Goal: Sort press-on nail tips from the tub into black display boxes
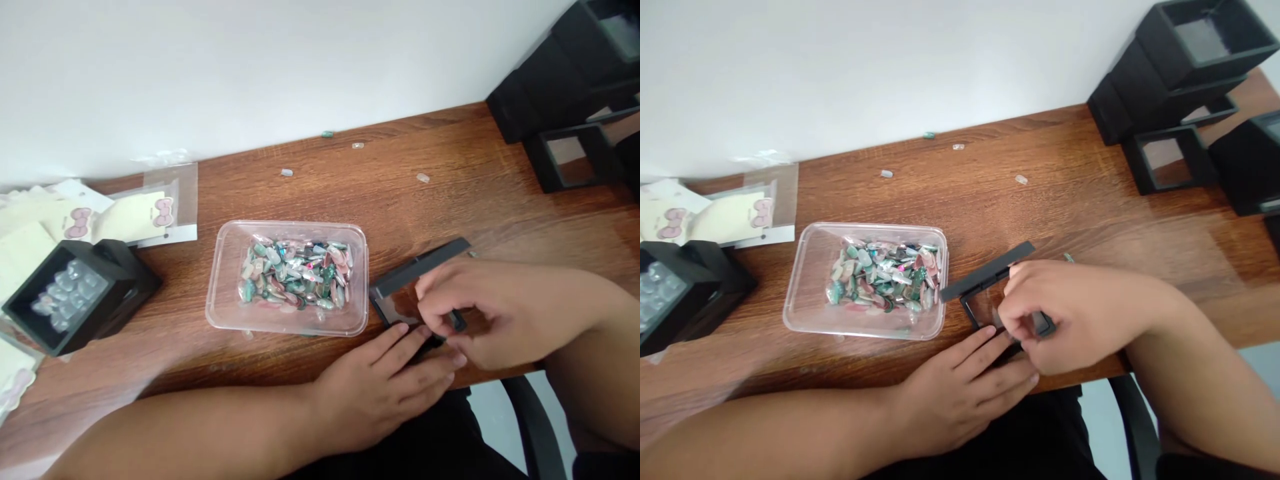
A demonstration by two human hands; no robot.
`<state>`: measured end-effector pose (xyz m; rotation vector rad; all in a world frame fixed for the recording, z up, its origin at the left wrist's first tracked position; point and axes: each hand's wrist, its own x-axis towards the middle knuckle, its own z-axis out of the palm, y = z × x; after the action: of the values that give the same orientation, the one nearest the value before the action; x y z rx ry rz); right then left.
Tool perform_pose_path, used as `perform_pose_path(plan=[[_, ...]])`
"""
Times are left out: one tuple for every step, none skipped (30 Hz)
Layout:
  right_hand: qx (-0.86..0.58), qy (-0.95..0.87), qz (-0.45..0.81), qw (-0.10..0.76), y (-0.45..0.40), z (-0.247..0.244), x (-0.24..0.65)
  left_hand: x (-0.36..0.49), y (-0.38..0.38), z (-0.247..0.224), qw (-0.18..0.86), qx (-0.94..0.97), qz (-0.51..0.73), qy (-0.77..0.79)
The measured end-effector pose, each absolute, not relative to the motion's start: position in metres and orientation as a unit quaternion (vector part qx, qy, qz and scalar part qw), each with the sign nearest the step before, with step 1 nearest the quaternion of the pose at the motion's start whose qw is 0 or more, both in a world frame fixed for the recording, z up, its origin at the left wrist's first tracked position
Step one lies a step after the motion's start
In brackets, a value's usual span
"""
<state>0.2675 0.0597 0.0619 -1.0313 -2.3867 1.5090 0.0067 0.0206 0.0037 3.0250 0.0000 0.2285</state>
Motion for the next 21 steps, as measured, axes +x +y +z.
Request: perform_pose_path(plan=[[-0.351,-0.781,0.512,0.064,0.058,0.063,0.265,0.007,0.020,0.003,0.056,0.996,0.072,0.000],[-0.364,-0.770,0.521,0.056,0.058,0.065,0.264,0.008,0.020,0.003,0.058,0.996,0.068,0.001],[-0.377,-0.759,0.529,0.047,0.058,0.067,0.264,0.008,0.020,0.004,0.060,0.996,0.065,0.001],[-0.387,-0.751,0.533,0.041,0.059,0.069,0.264,0.008,0.020,0.004,0.063,0.996,0.059,0.001],[-0.397,-0.745,0.535,0.036,0.059,0.071,0.264,0.008,0.020,0.004,0.065,0.996,0.054,0.002],[-0.407,-0.740,0.534,0.035,0.060,0.072,0.265,0.008,0.020,0.004,0.067,0.996,0.051,0.001],[-0.417,-0.736,0.531,0.035,0.060,0.072,0.265,0.008,0.019,0.004,0.066,0.997,0.049,0.001],[-0.426,-0.734,0.527,0.035,0.059,0.073,0.265,0.008,0.019,0.004,0.063,0.997,0.047,0.002],[-0.435,-0.734,0.521,0.036,0.058,0.072,0.265,0.008,0.018,0.004,0.061,0.997,0.047,0.004],[-0.443,-0.735,0.512,0.035,0.057,0.071,0.264,0.008,0.018,0.003,0.058,0.997,0.046,0.005],[-0.452,-0.739,0.499,0.034,0.055,0.070,0.262,0.008,0.017,0.003,0.058,0.997,0.045,0.006],[-0.459,-0.743,0.485,0.032,0.053,0.068,0.260,0.008,0.017,0.003,0.058,0.997,0.044,0.005],[-0.465,-0.750,0.469,0.030,0.051,0.067,0.258,0.009,0.017,0.003,0.060,0.997,0.042,0.003],[-0.470,-0.757,0.453,0.026,0.050,0.066,0.255,0.009,0.017,0.003,0.062,0.997,0.043,0.001],[-0.473,-0.765,0.436,0.020,0.048,0.065,0.253,0.009,0.017,0.003,0.064,0.997,0.042,0.000],[-0.475,-0.773,0.420,0.014,0.048,0.064,0.250,0.010,0.017,0.003,0.064,0.997,0.041,-0.002],[-0.478,-0.779,0.405,0.007,0.047,0.063,0.248,0.010,0.017,0.003,0.064,0.997,0.041,-0.003],[-0.484,-0.783,0.390,0.004,0.047,0.063,0.246,0.010,0.017,0.003,0.065,0.997,0.039,-0.003],[-0.490,-0.786,0.377,0.002,0.046,0.063,0.244,0.010,0.018,0.003,0.065,0.997,0.038,-0.002],[-0.496,-0.787,0.366,0.004,0.046,0.062,0.243,0.010,0.018,0.003,0.066,0.997,0.037,-0.001],[-0.500,-0.789,0.356,0.006,0.045,0.060,0.242,0.011,0.018,0.003,0.067,0.997,0.035,-0.001]])
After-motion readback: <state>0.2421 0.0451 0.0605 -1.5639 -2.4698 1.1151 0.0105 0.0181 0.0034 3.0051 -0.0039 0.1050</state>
